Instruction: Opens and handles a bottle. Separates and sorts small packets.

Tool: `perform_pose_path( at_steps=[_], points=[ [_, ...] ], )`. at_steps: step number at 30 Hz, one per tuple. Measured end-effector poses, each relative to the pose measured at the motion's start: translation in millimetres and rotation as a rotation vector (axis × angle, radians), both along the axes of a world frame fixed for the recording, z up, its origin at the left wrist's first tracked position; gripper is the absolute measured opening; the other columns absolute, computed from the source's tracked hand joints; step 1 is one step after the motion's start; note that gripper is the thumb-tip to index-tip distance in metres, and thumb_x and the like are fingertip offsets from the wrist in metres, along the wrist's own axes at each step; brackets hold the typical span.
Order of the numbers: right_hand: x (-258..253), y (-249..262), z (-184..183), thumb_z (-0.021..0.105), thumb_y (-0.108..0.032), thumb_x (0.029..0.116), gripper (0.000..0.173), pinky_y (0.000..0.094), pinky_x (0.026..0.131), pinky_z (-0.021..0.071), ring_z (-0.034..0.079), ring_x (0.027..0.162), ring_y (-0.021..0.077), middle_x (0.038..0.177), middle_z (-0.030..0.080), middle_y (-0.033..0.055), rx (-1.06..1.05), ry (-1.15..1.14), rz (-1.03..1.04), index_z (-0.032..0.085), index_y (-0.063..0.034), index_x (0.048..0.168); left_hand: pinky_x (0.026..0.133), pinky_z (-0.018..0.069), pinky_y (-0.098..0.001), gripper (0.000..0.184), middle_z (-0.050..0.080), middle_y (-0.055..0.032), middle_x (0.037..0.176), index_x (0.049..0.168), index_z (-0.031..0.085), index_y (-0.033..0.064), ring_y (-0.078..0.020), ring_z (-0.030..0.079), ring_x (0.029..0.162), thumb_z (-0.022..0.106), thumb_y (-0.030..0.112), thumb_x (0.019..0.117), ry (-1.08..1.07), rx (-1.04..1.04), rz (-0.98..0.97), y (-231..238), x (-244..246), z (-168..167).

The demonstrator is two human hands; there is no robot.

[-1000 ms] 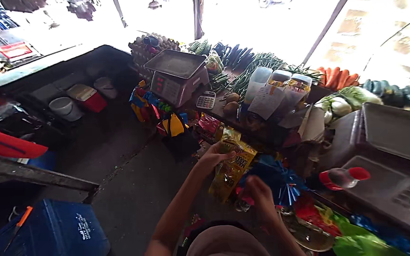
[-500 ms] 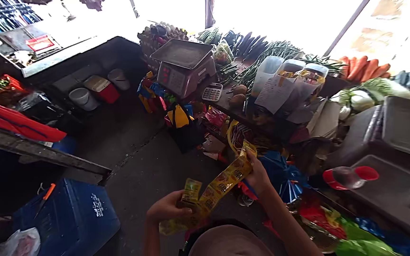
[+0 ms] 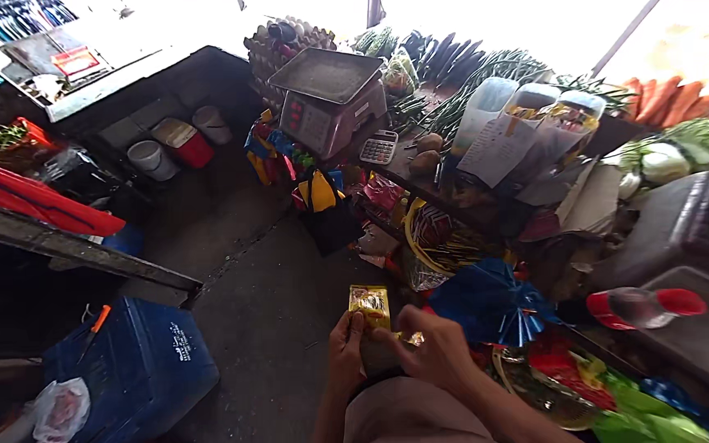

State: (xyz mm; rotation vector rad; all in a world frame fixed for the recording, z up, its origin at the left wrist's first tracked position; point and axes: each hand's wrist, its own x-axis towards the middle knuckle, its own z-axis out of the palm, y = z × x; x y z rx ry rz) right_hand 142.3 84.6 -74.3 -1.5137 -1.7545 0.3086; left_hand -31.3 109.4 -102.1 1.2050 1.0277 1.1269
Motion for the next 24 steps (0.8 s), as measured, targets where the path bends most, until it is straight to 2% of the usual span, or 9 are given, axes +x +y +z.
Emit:
perform_pose_path(
  at_steps=[1, 2, 3, 5, 6, 8, 12, 17, 24],
  points=[
    [10, 7, 11, 0.066, -0.058, 0.0912, 0.049, 0.0379, 0.049, 0.0518, 0.063, 0.058, 0.0168, 0.067, 0.064, 0.0022, 0.099, -0.047, -0.008, 0.068, -0.0093, 0.086, 0.08, 0.0601, -0.0241, 0.025, 0.072, 0.0037, 0.089, 0.109, 0.067, 0.0032, -0.0034, 0.069, 0.081, 0.045, 0.015, 0.1093, -0.034, 0.044, -0.08, 2, -6, -2],
    [19, 14, 20, 0.068, -0.056, 0.0903, 0.045, 0.0355, 0.059, 0.0533, 0.064, 0.07, 0.0155, 0.078, 0.066, 0.001, 0.138, -0.057, 0.067, 0.068, -0.0114, 0.095, 0.077, 0.0595, -0.0228, 0.024, 0.072, 0.0053, 0.087, 0.107, 0.069, 0.0049, -0.001, 0.068, 0.079, 0.049, 0.017, 0.1086, -0.039, 0.119, -0.219, 6, -13, -2],
    [27, 21, 29, 0.07, -0.052, 0.0906, 0.046, 0.0378, 0.078, 0.058, 0.068, 0.094, 0.0173, 0.101, 0.071, 0.0031, 0.09, -0.053, 0.237, 0.067, -0.0116, 0.113, 0.075, 0.0579, -0.0209, 0.023, 0.071, 0.0036, 0.086, 0.107, 0.07, 0.0028, 0.0008, 0.066, 0.078, 0.051, 0.017, 0.1077, -0.028, 0.215, -0.398, 13, -20, -2],
    [37, 35, 39, 0.072, -0.044, 0.0926, 0.059, 0.0511, 0.109, 0.0475, 0.058, 0.13, 0.0268, 0.136, 0.064, 0.0106, -0.167, -0.061, 0.658, 0.059, -0.01, 0.139, 0.069, 0.0529, -0.0177, 0.018, 0.066, -0.006, 0.077, 0.101, 0.066, -0.0049, -0.0012, 0.062, 0.07, 0.056, 0.009, 0.1032, 0.037, 0.432, -0.702, 28, -24, 7],
    [38, 41, 42, 0.074, -0.04, 0.0919, 0.056, 0.0546, 0.107, 0.0484, 0.063, 0.123, 0.0294, 0.129, 0.068, 0.0124, -0.283, -0.084, 0.792, 0.062, -0.009, 0.136, 0.063, 0.051, -0.0183, 0.014, 0.064, -0.009, 0.071, 0.095, 0.066, -0.006, -0.0042, 0.06, 0.064, 0.058, 0.005, 0.0995, 0.083, 0.498, -0.777, 33, -23, 14],
    [36, 49, 50, 0.074, -0.036, 0.0937, 0.043, 0.0554, 0.08, 0.0562, 0.071, 0.088, 0.0323, 0.095, 0.073, 0.0158, -0.512, -0.174, 0.921, 0.067, -0.0042, 0.122, 0.055, 0.0459, -0.0216, 0.016, 0.059, -0.0106, 0.064, 0.089, 0.066, -0.0058, -0.0087, 0.055, 0.056, 0.06, 0.005, 0.0987, 0.173, 0.502, -0.88, 40, -26, 24],
    [38, 56, 56, 0.061, -0.032, 0.1038, 0.033, 0.0426, 0.058, 0.0472, 0.059, 0.062, 0.0238, 0.068, 0.059, 0.0116, -0.714, -0.186, 1.025, 0.066, -0.0004, 0.094, 0.054, 0.0426, -0.022, 0.025, 0.057, -0.0088, 0.064, 0.087, 0.065, -0.0069, -0.0075, 0.051, 0.056, 0.057, 0.01, 0.1039, 0.115, 0.372, -1.083, 54, -34, 19],
    [48, 47, 35, 0.057, -0.023, 0.1069, 0.028, 0.0186, 0.053, 0.0419, 0.051, 0.058, 0.0027, 0.067, 0.057, 0.0034, -0.618, 0.203, 0.952, 0.068, -0.0005, 0.096, 0.063, 0.0428, -0.0161, 0.028, 0.057, -0.0062, 0.072, 0.092, 0.061, -0.0066, -0.0011, 0.051, 0.066, 0.048, 0.012, 0.1086, -0.174, 0.355, -1.09, 63, -32, -3],
    [8, -11, -6, 0.055, -0.015, 0.107, 0.02, 0.0105, 0.063, 0.0474, 0.057, 0.068, -0.0037, 0.077, 0.063, 0.0009, -0.19, 0.626, 0.537, 0.066, 0.0005, 0.1, 0.063, 0.0447, -0.0152, 0.034, 0.054, -0.0045, 0.068, 0.086, 0.058, -0.0034, -0.0009, 0.053, 0.064, 0.043, 0.015, 0.1104, -0.222, 0.368, -1.012, 63, -25, 4]
  ],
)
